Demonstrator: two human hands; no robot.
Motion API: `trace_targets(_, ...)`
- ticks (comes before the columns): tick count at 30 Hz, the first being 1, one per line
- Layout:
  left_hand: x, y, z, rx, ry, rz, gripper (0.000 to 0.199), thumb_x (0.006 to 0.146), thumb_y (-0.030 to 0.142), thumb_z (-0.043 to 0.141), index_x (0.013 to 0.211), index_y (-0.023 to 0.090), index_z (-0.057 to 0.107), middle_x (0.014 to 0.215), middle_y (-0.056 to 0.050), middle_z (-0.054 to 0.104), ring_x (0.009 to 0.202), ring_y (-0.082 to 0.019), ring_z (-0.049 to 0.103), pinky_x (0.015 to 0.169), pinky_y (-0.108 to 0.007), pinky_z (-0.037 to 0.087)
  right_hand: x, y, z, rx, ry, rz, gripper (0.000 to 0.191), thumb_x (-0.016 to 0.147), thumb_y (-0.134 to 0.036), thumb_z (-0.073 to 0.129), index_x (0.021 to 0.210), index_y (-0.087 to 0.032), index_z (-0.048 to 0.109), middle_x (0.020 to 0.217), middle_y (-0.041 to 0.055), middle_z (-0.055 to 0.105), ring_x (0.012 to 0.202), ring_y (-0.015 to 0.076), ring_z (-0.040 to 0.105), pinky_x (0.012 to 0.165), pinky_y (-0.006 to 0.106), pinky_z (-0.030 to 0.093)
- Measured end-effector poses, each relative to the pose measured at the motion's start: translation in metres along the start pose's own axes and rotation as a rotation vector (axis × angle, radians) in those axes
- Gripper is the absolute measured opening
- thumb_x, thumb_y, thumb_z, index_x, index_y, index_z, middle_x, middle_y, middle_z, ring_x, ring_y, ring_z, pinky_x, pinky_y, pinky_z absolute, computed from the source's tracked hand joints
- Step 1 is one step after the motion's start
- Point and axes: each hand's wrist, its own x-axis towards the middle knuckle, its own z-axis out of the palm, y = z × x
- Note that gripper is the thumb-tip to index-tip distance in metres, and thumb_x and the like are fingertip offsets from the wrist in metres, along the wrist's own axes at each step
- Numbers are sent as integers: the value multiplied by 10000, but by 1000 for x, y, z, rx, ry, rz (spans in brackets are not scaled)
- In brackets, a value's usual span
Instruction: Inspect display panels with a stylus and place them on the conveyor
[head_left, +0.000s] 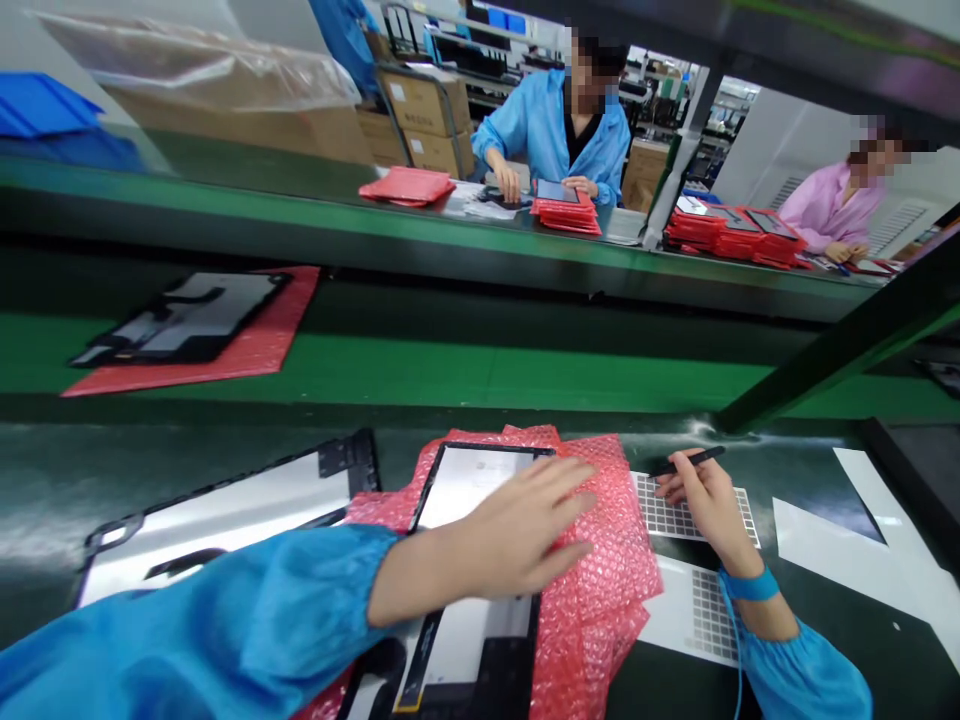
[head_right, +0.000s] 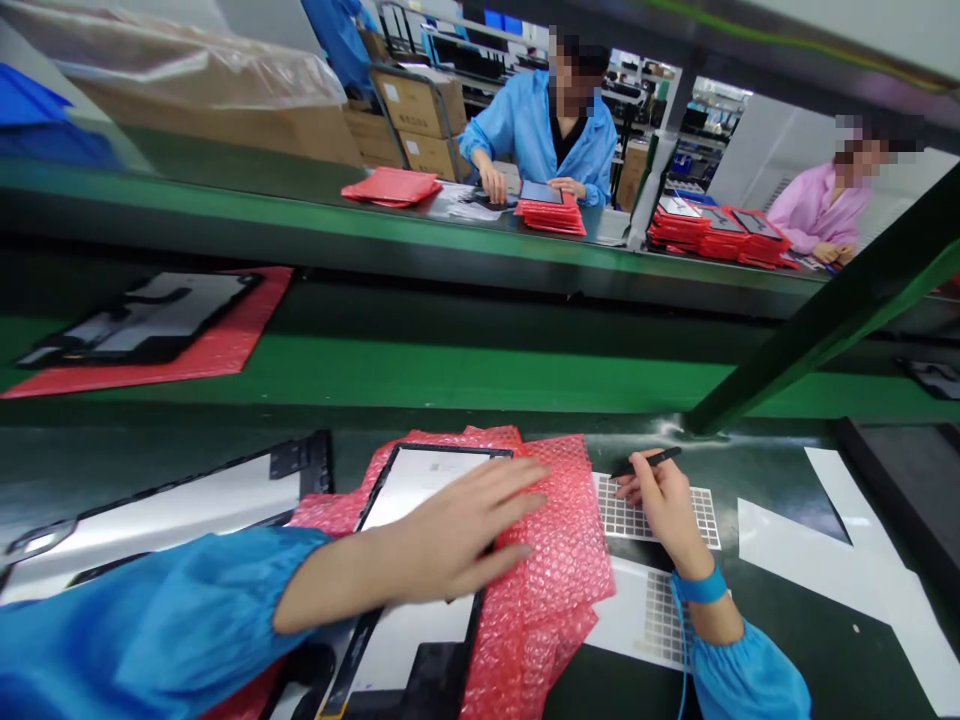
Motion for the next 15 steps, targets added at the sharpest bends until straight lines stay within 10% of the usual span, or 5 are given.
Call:
trace_targets(7,-2,21,40,71,-98,55,743,980,675,573,1422,81,627,1518,-232,583,1409,-435,533,1211,-582,393,7,13,3,-35,-9,7,579,877,-754,719,987,-188,666,695,51,769,555,212,734,490,287,561)
trace_targets(15,-11,15,44,30,-73,23,759,986,714,531,1474,135,595,1581,-209,530,1445,-417,509,1222,-578,377,9,13,5,-24,-24,31,576,837,-750,767,955,-195,667,704,51,771,552,206,723,483,280,550)
